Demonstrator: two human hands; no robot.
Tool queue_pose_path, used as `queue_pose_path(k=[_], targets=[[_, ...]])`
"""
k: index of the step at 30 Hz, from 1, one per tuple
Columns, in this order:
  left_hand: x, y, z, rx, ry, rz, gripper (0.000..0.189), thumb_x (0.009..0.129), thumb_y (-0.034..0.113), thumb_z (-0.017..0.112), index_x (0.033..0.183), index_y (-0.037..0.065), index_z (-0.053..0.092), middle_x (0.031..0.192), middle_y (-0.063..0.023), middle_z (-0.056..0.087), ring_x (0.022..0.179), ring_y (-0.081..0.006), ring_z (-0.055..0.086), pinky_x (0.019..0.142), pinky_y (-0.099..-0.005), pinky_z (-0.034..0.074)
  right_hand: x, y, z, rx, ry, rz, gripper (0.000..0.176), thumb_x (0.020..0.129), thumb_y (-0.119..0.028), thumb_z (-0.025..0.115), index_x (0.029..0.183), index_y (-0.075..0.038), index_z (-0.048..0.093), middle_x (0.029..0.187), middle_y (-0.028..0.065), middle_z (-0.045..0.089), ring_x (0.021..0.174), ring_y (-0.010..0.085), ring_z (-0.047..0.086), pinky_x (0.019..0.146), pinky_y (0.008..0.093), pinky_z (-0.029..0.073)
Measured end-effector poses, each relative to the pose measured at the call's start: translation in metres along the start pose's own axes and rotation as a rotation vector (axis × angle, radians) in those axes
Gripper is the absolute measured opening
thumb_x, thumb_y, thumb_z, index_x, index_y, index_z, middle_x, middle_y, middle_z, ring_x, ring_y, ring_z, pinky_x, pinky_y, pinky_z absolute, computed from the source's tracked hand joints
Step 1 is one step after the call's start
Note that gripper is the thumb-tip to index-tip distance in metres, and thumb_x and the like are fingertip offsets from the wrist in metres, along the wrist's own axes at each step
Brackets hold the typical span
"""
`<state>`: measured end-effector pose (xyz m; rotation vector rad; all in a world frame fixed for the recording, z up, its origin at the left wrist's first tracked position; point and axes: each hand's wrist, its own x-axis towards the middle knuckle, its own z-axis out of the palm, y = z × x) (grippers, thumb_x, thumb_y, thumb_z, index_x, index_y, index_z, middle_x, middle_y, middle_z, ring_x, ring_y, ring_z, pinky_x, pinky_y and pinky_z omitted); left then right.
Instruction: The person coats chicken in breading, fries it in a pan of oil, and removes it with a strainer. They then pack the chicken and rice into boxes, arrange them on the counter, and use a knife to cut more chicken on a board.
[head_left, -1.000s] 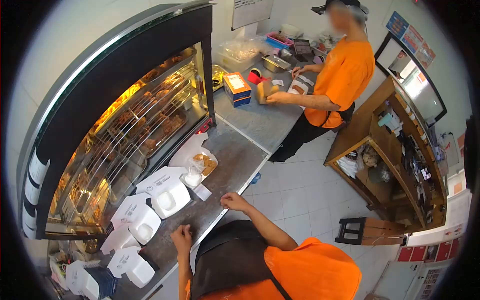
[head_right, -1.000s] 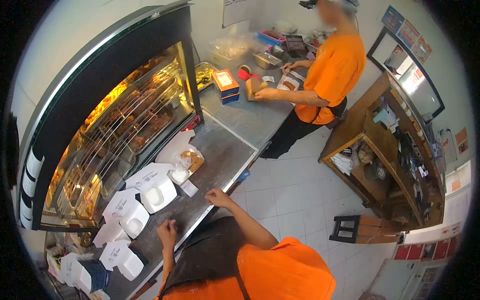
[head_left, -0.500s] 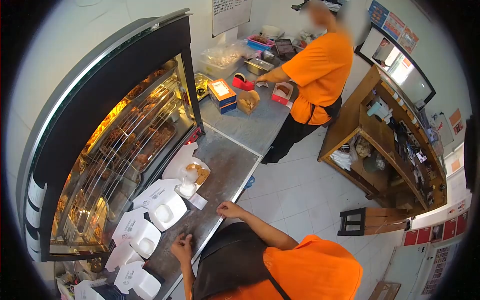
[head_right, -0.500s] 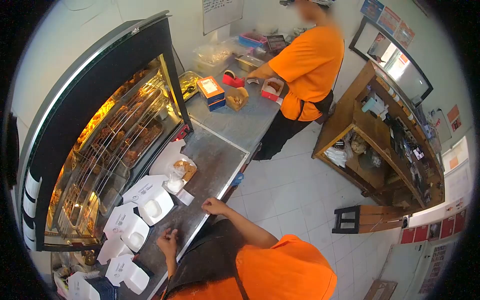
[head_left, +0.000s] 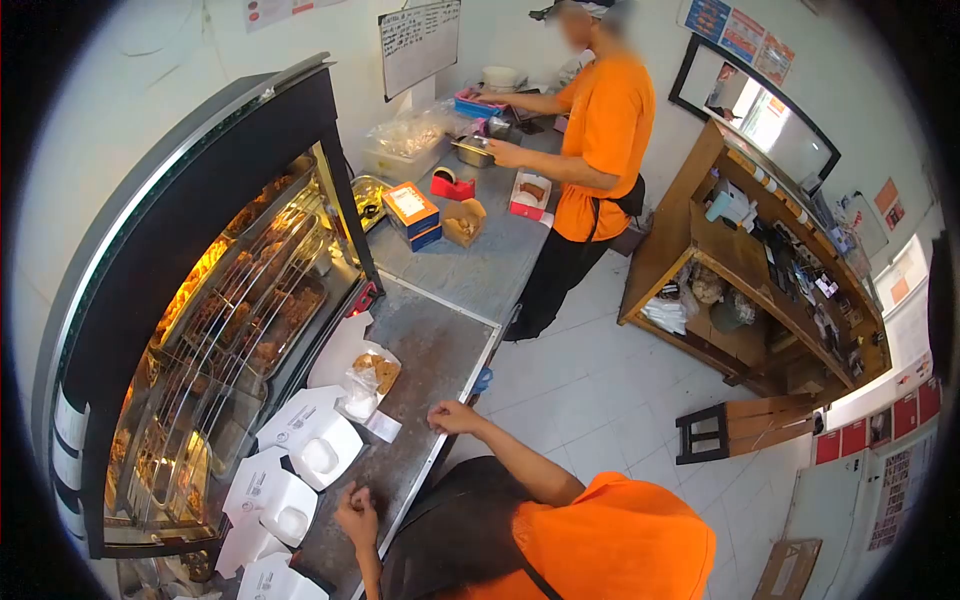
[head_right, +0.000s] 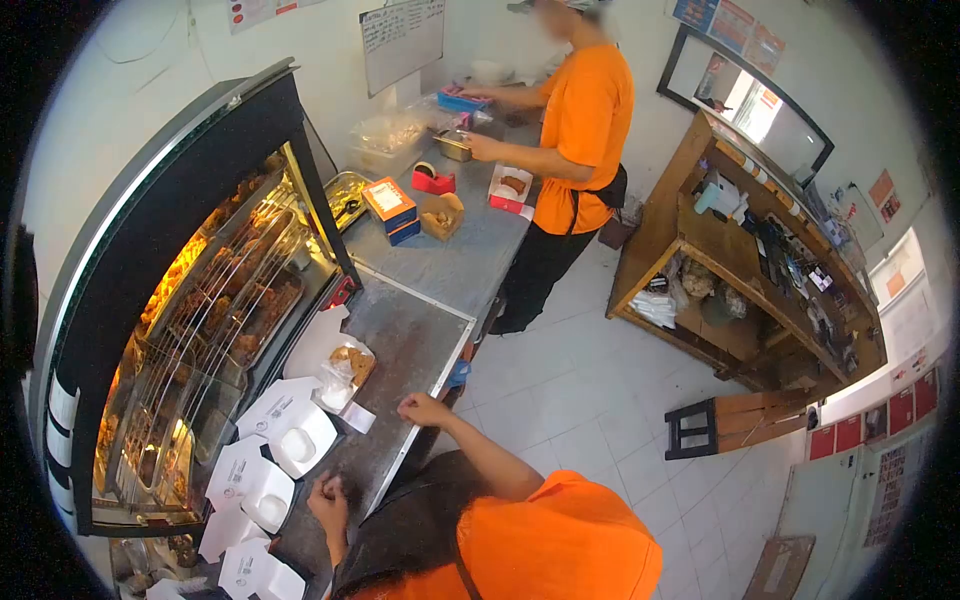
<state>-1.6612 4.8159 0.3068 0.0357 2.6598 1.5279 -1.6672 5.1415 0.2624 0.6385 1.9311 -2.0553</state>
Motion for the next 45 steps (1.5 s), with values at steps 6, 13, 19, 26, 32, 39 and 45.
queue_pose_path(k=[6,13,19,26,32,39,45], targets=[[-0.005,0.005,-0.013,0.055,-0.051,0.159,0.035,0.081,0.020,0.074,0.100,-0.009,0.066,0.061,-0.0107,0.067,0.053,-0.0119,0.060,0.054,-0.0266,0.047,0.024,-0.062,-0.048,0.009,0.077,-0.217,0.018,0.087,-0.019,0.061,0.097,-0.005,0.063,0.082,0.0032,0.067,0.066,0.0114,0.063,0.055,0.0254,0.050],[-0.010,0.003,-0.003,-0.027,-0.001,0.003,0.025,0.088,0.014,0.064,0.104,-0.006,0.065,0.065,-0.0125,0.068,0.056,-0.0127,0.063,0.058,-0.0264,0.049,0.038,-0.151,-0.102,0.186,0.246,-0.524,0.021,0.092,-0.017,0.059,0.106,-0.002,0.056,0.083,0.0064,0.066,0.064,0.0108,0.062,0.055,0.0233,0.048],[-0.034,-0.004,-0.012,-0.099,0.007,0.011,0.030,0.083,0.013,0.071,0.101,-0.008,0.063,0.067,-0.0130,0.069,0.057,-0.0125,0.063,0.057,-0.0239,0.048,0.058,-0.172,-0.147,0.198,0.490,-0.489,0.023,0.093,-0.022,0.058,0.108,-0.005,0.057,0.086,0.0049,0.065,0.064,0.0111,0.061,0.056,0.0235,0.049],[-0.072,-0.027,-0.029,0.039,-0.046,-0.192,0.034,0.080,0.014,0.075,0.099,-0.010,0.061,0.066,-0.0116,0.068,0.060,-0.0129,0.065,0.055,-0.0242,0.049,0.062,-0.136,-0.167,0.414,0.596,-0.330,0.021,0.093,-0.022,0.058,0.107,-0.007,0.058,0.085,0.0043,0.065,0.065,0.0113,0.061,0.055,0.0244,0.049],[-0.132,-0.113,-0.031,-0.095,0.008,-0.284,0.038,0.073,0.002,0.076,0.103,-0.010,0.057,0.067,-0.0122,0.068,0.062,-0.0143,0.065,0.060,-0.0259,0.050,0.061,-0.100,-0.180,0.514,0.594,-0.237,0.019,0.093,-0.022,0.059,0.104,-0.008,0.059,0.084,0.0031,0.064,0.066,0.0109,0.060,0.055,0.0247,0.049],[-0.184,-0.092,-0.014,-0.021,0.070,-0.396,0.045,0.062,0.007,0.087,0.095,-0.008,0.060,0.062,-0.0121,0.067,0.057,-0.0140,0.064,0.057,-0.0246,0.048,0.052,-0.072,-0.192,0.489,0.548,-0.221,0.018,0.093,-0.024,0.059,0.103,-0.009,0.059,0.083,0.0026,0.063,0.065,0.0104,0.059,0.055,0.0232,0.048],[-0.215,-0.100,-0.004,0.057,0.070,-0.571,0.043,0.065,0.010,0.086,0.094,-0.008,0.061,0.062,-0.0141,0.067,0.058,-0.0156,0.065,0.057,-0.0252,0.049,0.046,-0.055,-0.198,0.785,0.524,-0.213,0.024,0.094,-0.033,0.056,0.105,-0.011,0.058,0.090,0.0024,0.064,0.074,0.0145,0.061,0.066,0.0300,0.050]])
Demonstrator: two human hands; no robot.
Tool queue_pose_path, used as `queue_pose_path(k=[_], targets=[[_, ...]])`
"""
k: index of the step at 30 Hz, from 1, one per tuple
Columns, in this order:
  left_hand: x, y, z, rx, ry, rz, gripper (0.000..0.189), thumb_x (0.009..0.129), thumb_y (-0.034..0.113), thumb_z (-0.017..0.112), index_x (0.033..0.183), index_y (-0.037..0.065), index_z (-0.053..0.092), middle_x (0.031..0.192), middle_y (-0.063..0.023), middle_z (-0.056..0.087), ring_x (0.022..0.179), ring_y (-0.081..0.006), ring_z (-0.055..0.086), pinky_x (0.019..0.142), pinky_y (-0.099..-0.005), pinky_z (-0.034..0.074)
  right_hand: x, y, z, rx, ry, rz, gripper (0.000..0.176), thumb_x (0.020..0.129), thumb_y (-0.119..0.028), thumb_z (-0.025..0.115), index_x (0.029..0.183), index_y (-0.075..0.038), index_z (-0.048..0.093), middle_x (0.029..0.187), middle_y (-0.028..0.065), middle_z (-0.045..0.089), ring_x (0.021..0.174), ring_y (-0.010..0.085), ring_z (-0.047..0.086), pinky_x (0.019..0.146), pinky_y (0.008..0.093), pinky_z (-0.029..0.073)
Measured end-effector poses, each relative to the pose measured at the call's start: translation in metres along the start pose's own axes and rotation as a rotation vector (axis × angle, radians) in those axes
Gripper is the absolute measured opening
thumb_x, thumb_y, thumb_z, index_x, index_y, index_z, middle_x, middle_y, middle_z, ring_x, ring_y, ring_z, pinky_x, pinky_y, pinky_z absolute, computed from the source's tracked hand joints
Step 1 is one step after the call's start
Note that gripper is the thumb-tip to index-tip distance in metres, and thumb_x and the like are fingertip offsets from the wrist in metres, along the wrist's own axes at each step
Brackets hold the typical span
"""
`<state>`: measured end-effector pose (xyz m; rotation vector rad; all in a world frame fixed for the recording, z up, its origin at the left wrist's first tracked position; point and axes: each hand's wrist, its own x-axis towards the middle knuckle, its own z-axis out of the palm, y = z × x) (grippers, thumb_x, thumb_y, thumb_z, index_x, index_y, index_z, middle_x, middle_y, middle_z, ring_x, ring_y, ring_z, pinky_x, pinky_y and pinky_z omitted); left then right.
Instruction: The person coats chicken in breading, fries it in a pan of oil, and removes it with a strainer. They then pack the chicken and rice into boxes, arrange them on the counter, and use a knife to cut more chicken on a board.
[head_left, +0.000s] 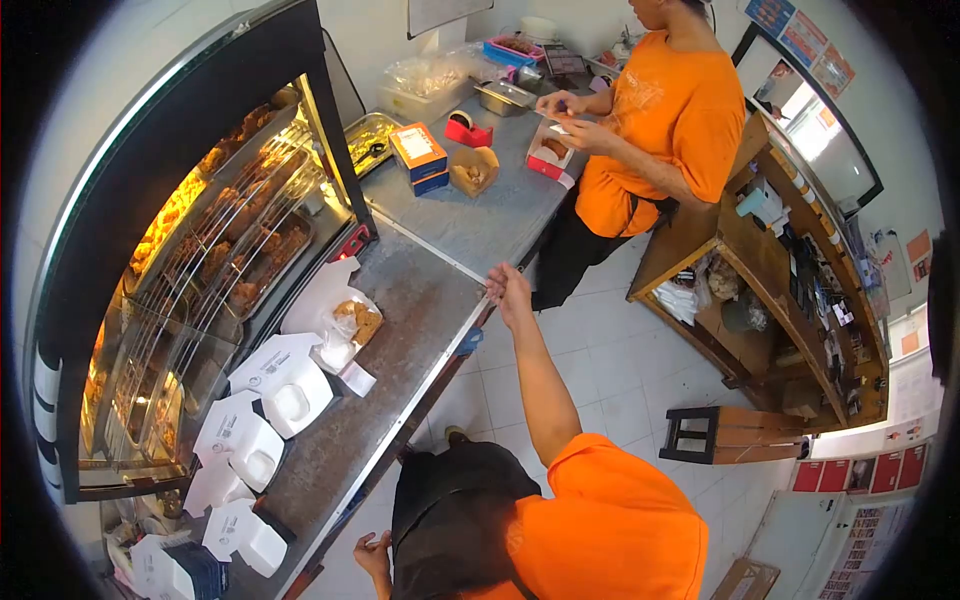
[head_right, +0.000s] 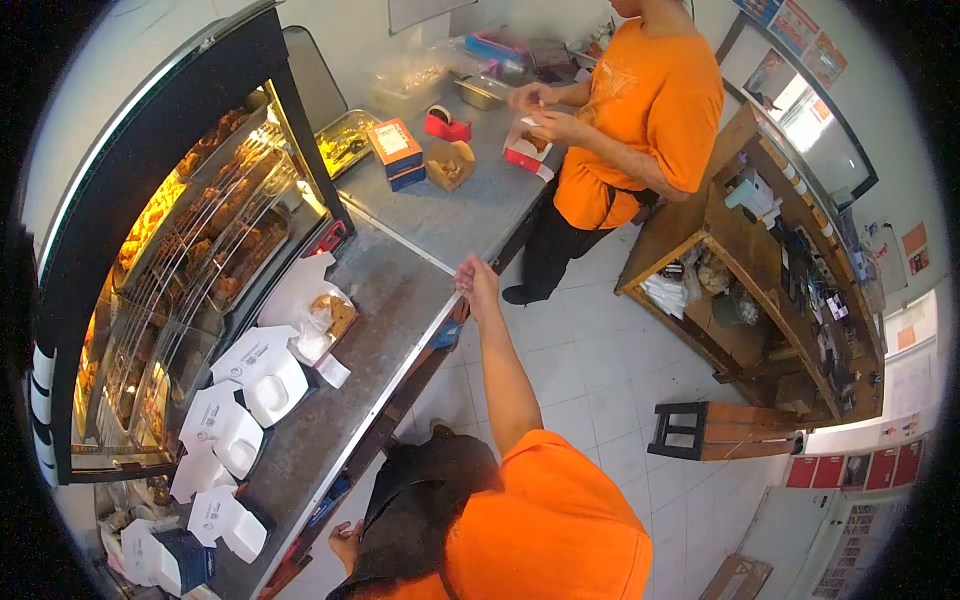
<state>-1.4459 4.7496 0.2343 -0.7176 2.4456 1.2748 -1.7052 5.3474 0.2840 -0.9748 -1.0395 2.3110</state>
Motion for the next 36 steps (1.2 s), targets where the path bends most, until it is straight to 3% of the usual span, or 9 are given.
queue_pose_path(k=[5,7,9,11,22,24,27,33,36], targets=[[-0.024,-0.011,0.002,0.009,0.051,-0.034,0.040,0.068,0.011,0.085,0.093,-0.007,0.060,0.063,-0.0153,0.067,0.057,-0.0157,0.064,0.054,-0.0258,0.048,-0.008,-0.009,-0.005,0.206,-0.056,0.039,0.026,0.094,-0.035,0.055,0.107,-0.013,0.057,0.096,0.0028,0.063,0.084,0.0173,0.061,0.074,0.0321,0.049],[-0.033,-0.001,0.001,0.084,0.108,-0.140,0.034,0.070,0.012,0.084,0.088,-0.006,0.061,0.062,-0.0144,0.066,0.054,-0.0145,0.061,0.051,-0.0251,0.046,-0.012,-0.017,-0.001,0.253,-0.081,0.047,0.026,0.094,-0.035,0.055,0.108,-0.013,0.056,0.098,0.0032,0.063,0.086,0.0178,0.061,0.075,0.0316,0.049],[-0.029,-0.032,0.003,0.071,0.108,-0.108,0.032,0.073,0.014,0.082,0.088,-0.005,0.062,0.061,-0.0134,0.065,0.053,-0.0137,0.060,0.050,-0.0250,0.045,-0.014,-0.029,0.002,0.323,-0.121,0.009,0.027,0.094,-0.034,0.054,0.110,-0.012,0.055,0.102,0.0040,0.062,0.088,0.0182,0.060,0.076,0.0316,0.049],[-0.028,-0.054,0.004,0.053,0.098,-0.068,0.030,0.076,0.017,0.080,0.087,-0.005,0.063,0.059,-0.0123,0.065,0.053,-0.0129,0.059,0.049,-0.0249,0.043,-0.014,-0.037,0.004,0.334,-0.138,-0.008,0.028,0.093,-0.032,0.054,0.112,-0.012,0.054,0.104,0.0045,0.061,0.090,0.0187,0.060,0.076,0.0322,0.049],[-0.038,-0.049,0.014,0.070,0.079,-0.109,0.030,0.077,0.017,0.079,0.087,-0.005,0.063,0.059,-0.0121,0.064,0.053,-0.0127,0.059,0.048,-0.0249,0.043,-0.018,-0.054,0.017,0.418,-0.167,-0.051,0.036,0.088,-0.031,0.055,0.116,-0.009,0.050,0.114,0.0100,0.057,0.101,0.0228,0.057,0.082,0.0347,0.047],[-0.037,-0.048,0.015,0.071,0.077,-0.111,0.030,0.077,0.017,0.079,0.087,-0.005,0.063,0.059,-0.0120,0.064,0.053,-0.0127,0.059,0.048,-0.0249,0.043,-0.017,-0.050,0.017,0.384,-0.173,-0.052,0.044,0.090,-0.033,0.052,0.125,-0.007,0.046,0.123,0.0104,0.052,0.106,0.0240,0.054,0.084,0.0361,0.045],[-0.037,-0.048,0.019,0.071,0.075,-0.112,0.030,0.077,0.018,0.079,0.087,-0.005,0.063,0.059,-0.0120,0.064,0.053,-0.0127,0.059,0.048,-0.0249,0.043,-0.025,-0.037,0.017,0.351,-0.144,-0.034,0.032,0.089,-0.030,0.056,0.113,-0.010,0.052,0.111,0.0082,0.059,0.096,0.0206,0.060,0.078,0.0329,0.048],[-0.033,-0.044,0.027,0.072,0.066,-0.119,0.030,0.077,0.018,0.078,0.087,-0.005,0.063,0.059,-0.0118,0.064,0.053,-0.0126,0.059,0.048,-0.0248,0.043,-0.051,0.027,0.003,0.109,-0.158,0.183,0.024,0.090,-0.028,0.058,0.107,-0.010,0.058,0.097,0.0044,0.065,0.081,0.0166,0.062,0.070,0.0297,0.049],[-0.034,-0.043,0.032,0.071,0.062,-0.123,0.029,0.078,0.018,0.078,0.087,-0.005,0.063,0.059,-0.0118,0.064,0.053,-0.0125,0.059,0.048,-0.0248,0.043,-0.064,0.039,-0.003,0.053,-0.170,0.190,0.024,0.091,-0.028,0.058,0.107,-0.010,0.058,0.097,0.0038,0.065,0.082,0.0156,0.062,0.069,0.0295,0.049]])
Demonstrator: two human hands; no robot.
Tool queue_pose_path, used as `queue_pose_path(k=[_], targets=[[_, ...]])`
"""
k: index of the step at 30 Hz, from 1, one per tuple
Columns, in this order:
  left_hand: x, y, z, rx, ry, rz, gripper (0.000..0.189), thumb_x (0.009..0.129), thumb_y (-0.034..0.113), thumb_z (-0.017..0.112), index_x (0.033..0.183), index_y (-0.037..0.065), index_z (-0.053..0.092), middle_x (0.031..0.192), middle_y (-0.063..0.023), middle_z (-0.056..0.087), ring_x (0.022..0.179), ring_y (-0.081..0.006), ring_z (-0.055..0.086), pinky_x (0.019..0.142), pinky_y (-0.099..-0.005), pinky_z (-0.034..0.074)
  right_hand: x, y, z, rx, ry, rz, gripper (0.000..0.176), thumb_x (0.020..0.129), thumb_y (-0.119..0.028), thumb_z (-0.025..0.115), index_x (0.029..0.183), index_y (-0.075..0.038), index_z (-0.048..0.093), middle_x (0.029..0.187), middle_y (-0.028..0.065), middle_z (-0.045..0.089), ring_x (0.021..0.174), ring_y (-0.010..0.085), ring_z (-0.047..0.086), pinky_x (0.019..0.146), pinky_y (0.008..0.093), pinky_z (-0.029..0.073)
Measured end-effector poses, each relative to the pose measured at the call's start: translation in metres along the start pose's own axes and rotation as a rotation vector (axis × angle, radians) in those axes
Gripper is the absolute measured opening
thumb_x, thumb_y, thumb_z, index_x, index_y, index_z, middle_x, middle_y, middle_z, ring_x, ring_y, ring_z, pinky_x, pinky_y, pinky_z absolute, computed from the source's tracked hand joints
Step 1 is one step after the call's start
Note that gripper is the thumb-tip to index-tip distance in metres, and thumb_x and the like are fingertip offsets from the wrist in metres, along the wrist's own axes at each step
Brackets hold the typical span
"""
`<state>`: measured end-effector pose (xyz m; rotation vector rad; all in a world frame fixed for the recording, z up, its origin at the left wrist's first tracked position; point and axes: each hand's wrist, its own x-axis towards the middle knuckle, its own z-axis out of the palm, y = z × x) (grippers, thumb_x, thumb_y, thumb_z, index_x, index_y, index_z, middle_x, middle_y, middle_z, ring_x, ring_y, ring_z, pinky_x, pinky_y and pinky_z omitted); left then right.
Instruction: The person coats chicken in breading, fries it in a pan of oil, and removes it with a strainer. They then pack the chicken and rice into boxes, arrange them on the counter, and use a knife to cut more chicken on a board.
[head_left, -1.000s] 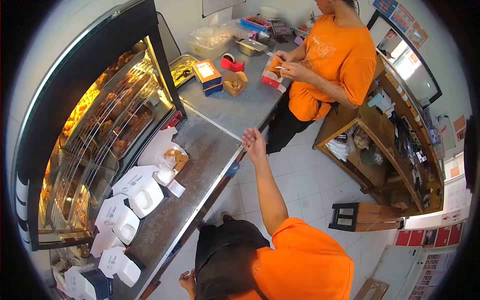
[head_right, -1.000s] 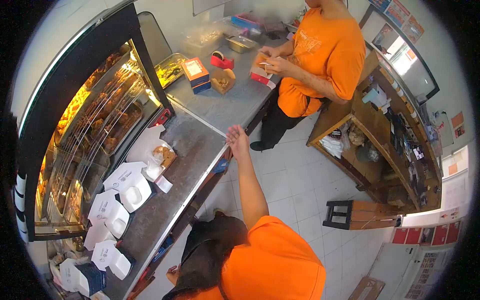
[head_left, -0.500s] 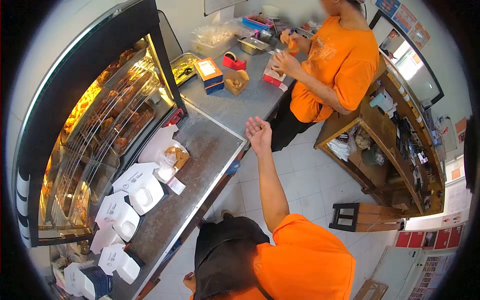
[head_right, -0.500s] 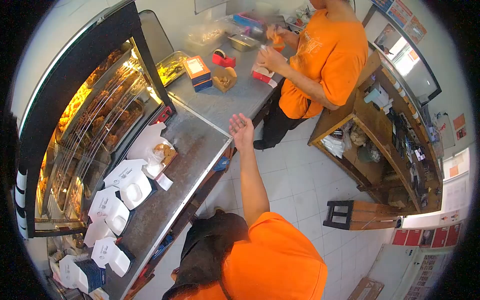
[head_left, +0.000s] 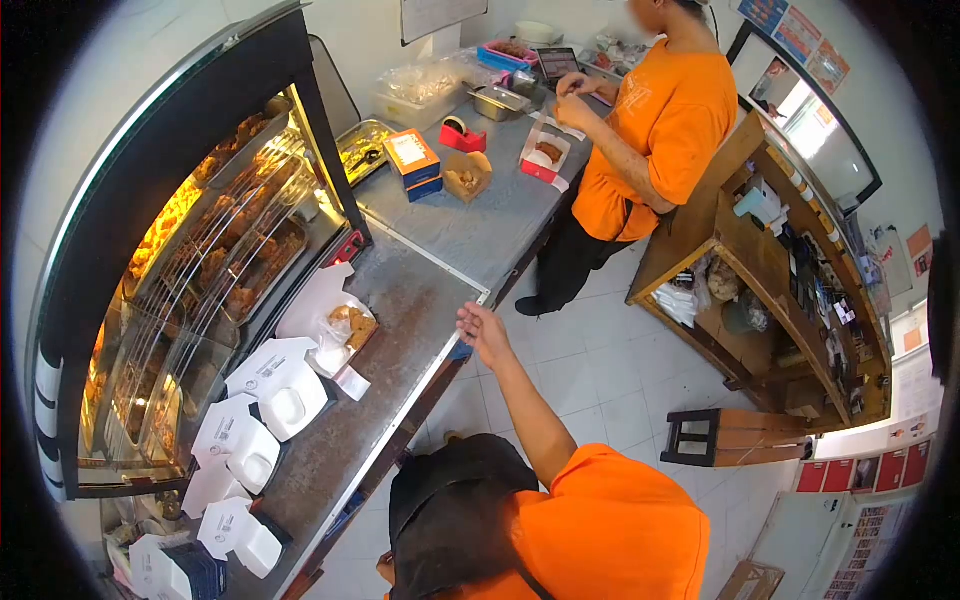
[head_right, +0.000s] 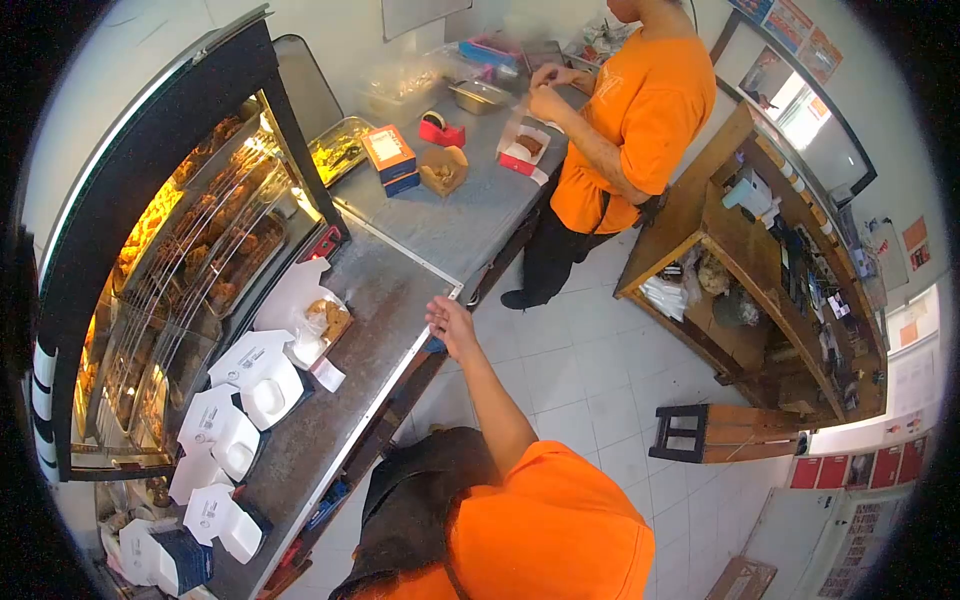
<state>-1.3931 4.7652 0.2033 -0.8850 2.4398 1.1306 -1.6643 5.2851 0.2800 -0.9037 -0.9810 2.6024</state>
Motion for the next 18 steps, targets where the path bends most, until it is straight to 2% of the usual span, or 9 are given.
queue_pose_path(k=[10,18], targets=[[0.002,0.003,0.011,-0.005,-0.011,0.017,0.029,0.079,0.019,0.078,0.087,-0.005,0.063,0.059,-0.0115,0.064,0.053,-0.0124,0.059,0.048,-0.0248,0.043,0.008,-0.070,0.009,-0.102,-0.027,-0.170,0.024,0.092,-0.027,0.056,0.109,-0.010,0.056,0.099,0.0031,0.063,0.084,0.0140,0.060,0.073,0.0292,0.047],[-0.002,0.002,0.016,-0.010,-0.013,0.011,0.029,0.079,0.019,0.077,0.088,-0.005,0.063,0.059,-0.0114,0.064,0.053,-0.0123,0.059,0.048,-0.0248,0.043,-0.001,-0.036,-0.012,-0.160,-0.033,-0.077,0.023,0.093,-0.025,0.053,0.111,-0.011,0.056,0.100,0.0038,0.064,0.082,0.0136,0.061,0.072,0.0289,0.048]])
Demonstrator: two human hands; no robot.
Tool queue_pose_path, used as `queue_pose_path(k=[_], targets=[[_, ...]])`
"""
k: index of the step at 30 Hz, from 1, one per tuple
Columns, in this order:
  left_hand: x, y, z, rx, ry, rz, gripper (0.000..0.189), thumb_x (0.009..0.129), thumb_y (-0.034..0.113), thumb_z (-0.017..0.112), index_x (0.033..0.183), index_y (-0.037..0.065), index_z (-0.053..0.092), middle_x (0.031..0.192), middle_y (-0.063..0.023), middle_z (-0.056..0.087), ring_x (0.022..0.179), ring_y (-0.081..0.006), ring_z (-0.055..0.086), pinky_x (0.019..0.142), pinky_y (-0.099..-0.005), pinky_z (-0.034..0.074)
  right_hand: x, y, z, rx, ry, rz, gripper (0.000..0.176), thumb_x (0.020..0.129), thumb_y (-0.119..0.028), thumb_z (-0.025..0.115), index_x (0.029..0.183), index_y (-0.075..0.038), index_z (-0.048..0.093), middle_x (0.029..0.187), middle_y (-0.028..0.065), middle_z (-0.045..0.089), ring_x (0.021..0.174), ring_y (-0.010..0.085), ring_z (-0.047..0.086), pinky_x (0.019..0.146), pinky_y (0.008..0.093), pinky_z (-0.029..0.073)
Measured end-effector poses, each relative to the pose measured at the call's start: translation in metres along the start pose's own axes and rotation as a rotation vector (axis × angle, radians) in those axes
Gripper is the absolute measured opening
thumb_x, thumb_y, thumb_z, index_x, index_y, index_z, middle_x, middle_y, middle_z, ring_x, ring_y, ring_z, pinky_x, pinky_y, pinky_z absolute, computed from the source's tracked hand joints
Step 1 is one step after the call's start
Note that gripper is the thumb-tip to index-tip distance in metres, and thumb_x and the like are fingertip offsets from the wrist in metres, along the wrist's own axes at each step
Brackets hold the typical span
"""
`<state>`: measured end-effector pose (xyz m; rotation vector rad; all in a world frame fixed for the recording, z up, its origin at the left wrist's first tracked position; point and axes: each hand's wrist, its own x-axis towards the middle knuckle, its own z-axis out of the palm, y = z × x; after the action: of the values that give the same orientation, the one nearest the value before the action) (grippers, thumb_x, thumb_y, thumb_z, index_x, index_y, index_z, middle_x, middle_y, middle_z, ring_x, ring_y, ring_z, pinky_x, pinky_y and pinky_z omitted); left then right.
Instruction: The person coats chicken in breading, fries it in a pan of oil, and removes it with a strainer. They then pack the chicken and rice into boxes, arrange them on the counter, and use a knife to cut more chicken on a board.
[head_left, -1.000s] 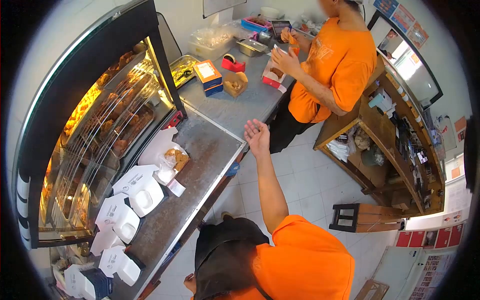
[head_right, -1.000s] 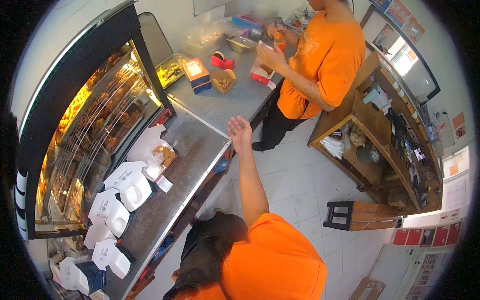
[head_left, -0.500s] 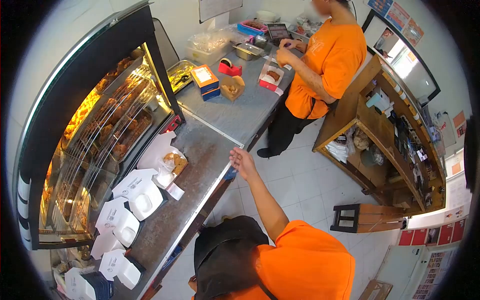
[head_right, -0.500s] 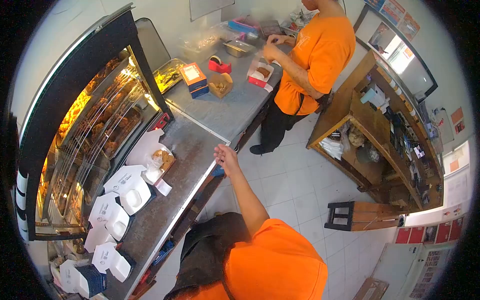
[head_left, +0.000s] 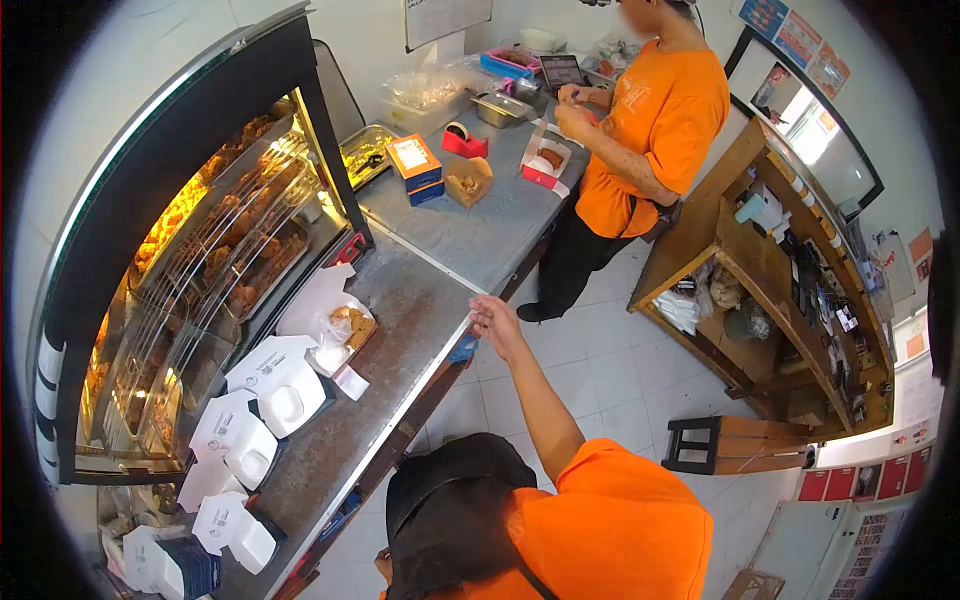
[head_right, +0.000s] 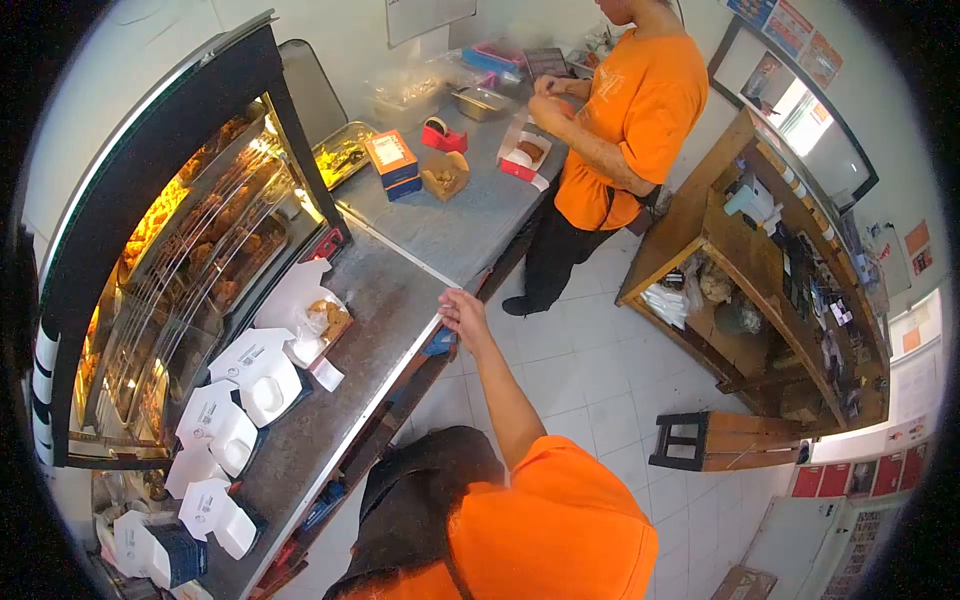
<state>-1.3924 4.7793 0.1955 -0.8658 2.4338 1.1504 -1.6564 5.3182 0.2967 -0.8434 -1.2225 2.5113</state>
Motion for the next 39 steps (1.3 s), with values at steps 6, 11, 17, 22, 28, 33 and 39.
queue_pose_path(k=[6,11,17,22,28,33,39], targets=[[-0.001,0.002,0.002,-0.001,-0.006,-0.002,0.029,0.080,0.019,0.077,0.088,-0.005,0.063,0.059,-0.0112,0.064,0.053,-0.0122,0.059,0.048,-0.0248,0.043,-0.016,0.022,-0.006,-0.051,0.031,0.070,0.024,0.093,-0.024,0.053,0.113,-0.011,0.057,0.098,0.0027,0.065,0.081,0.0126,0.062,0.071,0.0286,0.049],[-0.003,0.002,0.003,-0.008,-0.011,-0.013,0.029,0.080,0.020,0.076,0.088,-0.005,0.063,0.059,-0.0111,0.064,0.053,-0.0122,0.059,0.048,-0.0248,0.043,-0.019,0.025,-0.011,-0.068,0.034,0.083,0.025,0.094,-0.024,0.052,0.113,-0.010,0.057,0.097,0.0022,0.065,0.081,0.0121,0.062,0.072,0.0288,0.049],[-0.006,-0.001,0.004,-0.022,-0.012,-0.012,0.029,0.081,0.020,0.076,0.088,-0.005,0.063,0.059,-0.0110,0.064,0.053,-0.0121,0.059,0.048,-0.0248,0.043,-0.017,0.017,-0.009,-0.055,0.052,0.066,0.024,0.094,-0.024,0.052,0.112,-0.009,0.058,0.096,0.0022,0.065,0.081,0.0122,0.061,0.072,0.0295,0.049],[-0.018,-0.011,-0.002,-0.039,-0.017,-0.025,0.029,0.081,0.020,0.076,0.088,-0.006,0.063,0.059,-0.0109,0.064,0.053,-0.0120,0.059,0.048,-0.0248,0.043,0.007,0.022,-0.010,0.017,0.058,0.053,0.019,0.092,-0.019,0.052,0.108,-0.009,0.057,0.093,0.0021,0.064,0.080,0.0127,0.061,0.072,0.0304,0.049],[-0.037,-0.024,-0.015,-0.070,-0.011,-0.044,0.030,0.081,0.021,0.075,0.088,-0.006,0.063,0.059,-0.0107,0.064,0.053,-0.0119,0.058,0.047,-0.0248,0.043,0.082,-0.006,-0.012,0.280,0.330,-0.069,0.018,0.083,-0.021,0.059,0.094,-0.008,0.056,0.085,0.0041,0.063,0.075,0.0219,0.061,0.073,0.0354,0.050],[-0.050,-0.071,-0.039,-0.189,-0.071,0.002,0.030,0.082,0.021,0.075,0.088,-0.006,0.063,0.059,-0.0106,0.064,0.053,-0.0119,0.058,0.047,-0.0248,0.043,0.194,0.008,-0.026,-1.004,0.622,-0.593,0.028,0.080,-0.028,0.064,0.089,-0.001,0.061,0.083,0.0145,0.065,0.077,0.0301,0.063,0.073,0.0388,0.050],[-0.106,-0.079,-0.091,-0.065,-0.041,-0.251,0.035,0.086,0.029,0.070,0.089,-0.005,0.062,0.062,-0.0092,0.066,0.055,-0.0127,0.062,0.050,-0.0272,0.049,0.271,-0.003,-0.001,-1.634,0.293,-0.442,0.032,0.082,-0.026,0.061,0.076,0.005,0.067,0.079,0.0222,0.068,0.075,0.0353,0.066,0.067,0.0463,0.049]])
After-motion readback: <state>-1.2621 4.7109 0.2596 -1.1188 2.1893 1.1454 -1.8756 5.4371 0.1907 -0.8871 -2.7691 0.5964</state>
